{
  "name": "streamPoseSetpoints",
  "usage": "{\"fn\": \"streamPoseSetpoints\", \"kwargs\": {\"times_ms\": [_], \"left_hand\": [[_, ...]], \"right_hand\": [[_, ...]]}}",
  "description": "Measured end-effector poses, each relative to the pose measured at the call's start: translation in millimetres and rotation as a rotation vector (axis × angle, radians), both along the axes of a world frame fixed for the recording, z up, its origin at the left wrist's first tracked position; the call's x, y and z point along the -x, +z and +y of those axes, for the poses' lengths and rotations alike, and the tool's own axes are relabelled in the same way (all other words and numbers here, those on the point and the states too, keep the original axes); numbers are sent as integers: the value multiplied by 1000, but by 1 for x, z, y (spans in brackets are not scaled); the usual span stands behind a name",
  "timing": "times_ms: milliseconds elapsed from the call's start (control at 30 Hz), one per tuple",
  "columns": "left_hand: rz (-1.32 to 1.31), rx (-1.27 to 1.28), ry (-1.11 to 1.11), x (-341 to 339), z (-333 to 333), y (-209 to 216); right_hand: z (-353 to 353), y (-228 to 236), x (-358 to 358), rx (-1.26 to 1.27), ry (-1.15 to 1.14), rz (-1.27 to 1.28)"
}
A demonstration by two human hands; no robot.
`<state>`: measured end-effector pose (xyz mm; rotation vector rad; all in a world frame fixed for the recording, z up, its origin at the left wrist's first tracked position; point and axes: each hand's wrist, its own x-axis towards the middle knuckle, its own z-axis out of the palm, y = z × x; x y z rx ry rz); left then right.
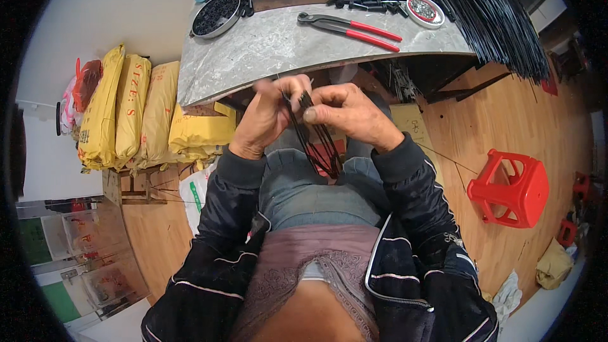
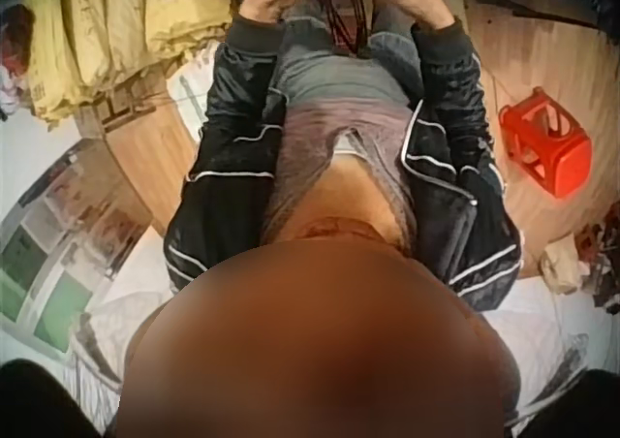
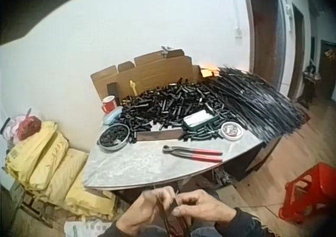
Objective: Assembling and binding bunches of black cables together with plastic components using pliers.
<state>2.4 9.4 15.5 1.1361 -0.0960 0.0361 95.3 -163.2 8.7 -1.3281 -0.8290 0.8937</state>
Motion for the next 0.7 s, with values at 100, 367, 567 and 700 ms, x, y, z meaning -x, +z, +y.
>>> {"fn": "streamPoseSetpoints", "kwargs": {"times_ms": [100, 367, 567, 700], "left_hand": [[-8, -251, -206, 5, 6, 18], [-128, -16, 310, 7, -32, -3], [-41, 29, 503, 7, -41, 8], [-129, -86, 524, 5, -39, -2]], "right_hand": [[-5, 10, 2, -18, 165, 53], [9, 4, 27, 16, -299, -124], [21, 2, 43, -3, -336, -6], [24, 0, 37, -22, -320, 8]]}}
